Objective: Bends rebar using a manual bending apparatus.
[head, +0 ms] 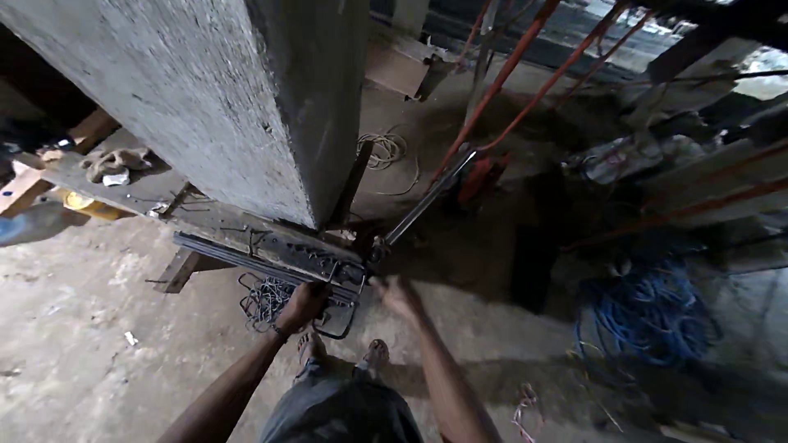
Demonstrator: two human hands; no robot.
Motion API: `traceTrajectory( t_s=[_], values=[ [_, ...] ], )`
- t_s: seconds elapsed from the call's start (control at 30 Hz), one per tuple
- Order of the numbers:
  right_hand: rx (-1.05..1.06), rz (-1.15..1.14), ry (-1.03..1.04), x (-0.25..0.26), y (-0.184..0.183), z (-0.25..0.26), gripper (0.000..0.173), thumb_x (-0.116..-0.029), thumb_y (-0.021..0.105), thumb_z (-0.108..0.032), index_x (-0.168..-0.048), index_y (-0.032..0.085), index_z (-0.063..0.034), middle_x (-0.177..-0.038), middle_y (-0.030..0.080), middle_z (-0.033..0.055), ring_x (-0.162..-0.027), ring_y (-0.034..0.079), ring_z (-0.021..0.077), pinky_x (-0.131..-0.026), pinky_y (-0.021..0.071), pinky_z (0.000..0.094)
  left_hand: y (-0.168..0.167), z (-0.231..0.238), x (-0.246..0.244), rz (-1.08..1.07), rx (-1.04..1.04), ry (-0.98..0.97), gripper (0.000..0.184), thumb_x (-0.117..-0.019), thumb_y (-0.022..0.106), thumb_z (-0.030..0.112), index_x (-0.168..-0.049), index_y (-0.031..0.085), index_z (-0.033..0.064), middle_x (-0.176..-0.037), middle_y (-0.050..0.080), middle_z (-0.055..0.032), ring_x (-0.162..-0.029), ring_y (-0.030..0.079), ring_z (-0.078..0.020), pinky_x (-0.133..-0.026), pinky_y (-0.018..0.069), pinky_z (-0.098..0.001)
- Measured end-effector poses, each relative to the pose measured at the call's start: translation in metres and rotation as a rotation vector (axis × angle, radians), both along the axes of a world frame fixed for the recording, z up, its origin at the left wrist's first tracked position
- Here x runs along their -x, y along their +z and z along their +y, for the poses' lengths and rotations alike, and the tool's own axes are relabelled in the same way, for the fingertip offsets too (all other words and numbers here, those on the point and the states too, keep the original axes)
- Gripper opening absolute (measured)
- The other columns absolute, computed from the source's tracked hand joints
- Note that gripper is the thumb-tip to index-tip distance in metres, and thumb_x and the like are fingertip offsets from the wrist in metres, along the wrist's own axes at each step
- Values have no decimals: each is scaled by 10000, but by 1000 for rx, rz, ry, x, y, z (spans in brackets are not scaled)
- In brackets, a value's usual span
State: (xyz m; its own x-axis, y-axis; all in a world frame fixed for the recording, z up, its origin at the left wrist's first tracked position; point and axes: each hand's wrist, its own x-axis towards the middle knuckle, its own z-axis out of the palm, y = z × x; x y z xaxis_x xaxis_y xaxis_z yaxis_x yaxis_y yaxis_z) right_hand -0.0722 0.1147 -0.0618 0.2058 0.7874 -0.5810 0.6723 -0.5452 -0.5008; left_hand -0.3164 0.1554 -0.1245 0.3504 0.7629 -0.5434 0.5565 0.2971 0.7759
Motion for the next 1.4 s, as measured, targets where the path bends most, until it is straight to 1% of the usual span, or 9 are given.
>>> traceTrajectory(
  t_s=[0.07, 0.13, 0.2, 0.33, 0.47, 0.73, 0.97, 1.13, 1.4],
  values=[
    [-216, -223, -11, -45, 11, 40, 406, -1062, 539, -199, -1443, 529, -58, -1350, 611, 274, -1189, 642, 440, -992, 519, 612, 0, -1, 2, 2, 24, 7, 331, -1087, 497, 324, -1145, 692, 64, -818, 684, -37, -627, 646, -125, -606, 579, -329],
    [-399, -410, 117, -91, -7, 92, 613, -979, 572, 21, -1557, 429, -126, -1537, 414, 321, -1362, 477, 530, -1054, 454, 675, 4, -1, 3, -2, 48, 16, 327, -1090, 496, 322, -1154, 682, 61, -803, 672, -26, -611, 633, -109, -587, 569, -306],
    [-435, -529, 353, -130, -31, 134, 773, -878, 697, 22, -1565, 449, -231, -1664, 276, 242, -1526, 251, 493, -1168, 299, 696, 6, 0, 3, -19, 33, 6, 340, -1092, 492, 334, -1122, 682, 54, -778, 659, -15, -593, 625, -98, -567, 565, -287],
    [-419, -612, 597, -164, -63, 144, 528, -926, 713, -146, -1435, 590, -210, -1546, 479, 216, -1486, 358, 454, -1165, 271, 720, 7, -1, 2, -15, 43, 24, 331, -1088, 508, 335, -1122, 687, 58, -821, 675, -19, -643, 658, -103, -608, 596, -293],
    [-494, -531, 561, -203, -62, 76, 454, -925, 713, -29, -1351, 645, -169, -1344, 617, 237, -1259, 567, 479, -1065, 400, 696, 4, -3, 0, -24, 118, 94, 303, -1080, 526, 307, -1135, 673, 48, -812, 672, -16, -646, 661, -103, -616, 594, -293],
    [-205, -556, -189, -370, -81, -176, 352, -984, 641, -56, -1323, 629, 38, -1440, 523, 339, -1328, 519, 530, -1094, 434, 664, -2, 10, 9, 76, -49, -122, 365, -1083, 510, 341, -1199, 682, 40, -1011, 698, -103, -860, 680, -168, -826, 580, -399],
    [115, -506, -361, -257, -97, -355, 530, -945, 744, -308, -1351, 629, 13, -1345, 621, 304, -1307, 556, 484, -1107, 403, 660, -7, 16, 13, -43, 7, -163, 346, -1088, 509, 310, -1196, 672, 25, -974, 714, -92, -803, 713, -159, -773, 621, -364],
    [282, -481, -396, -119, -107, -387, 580, -941, 659, -586, -1275, 680, -112, -1195, 725, 186, -1153, 677, 400, -978, 510, 653, -9, 22, 15, -65, -12, -216, 368, -1095, 491, 325, -1185, 673, 18, -959, 713, -100, -783, 709, -163, -755, 616, -367],
    [308, -519, -594, -33, -97, -412, 527, -954, 665, -537, -1240, 682, -94, -1189, 719, 207, -1156, 670, 420, -974, 498, 671, -10, 38, 16, -43, -33, -277, 394, -1088, 506, 344, -1303, 628, 37, -1117, 688, -145, -915, 695, -198, -843, 590, -397]
  ],
)
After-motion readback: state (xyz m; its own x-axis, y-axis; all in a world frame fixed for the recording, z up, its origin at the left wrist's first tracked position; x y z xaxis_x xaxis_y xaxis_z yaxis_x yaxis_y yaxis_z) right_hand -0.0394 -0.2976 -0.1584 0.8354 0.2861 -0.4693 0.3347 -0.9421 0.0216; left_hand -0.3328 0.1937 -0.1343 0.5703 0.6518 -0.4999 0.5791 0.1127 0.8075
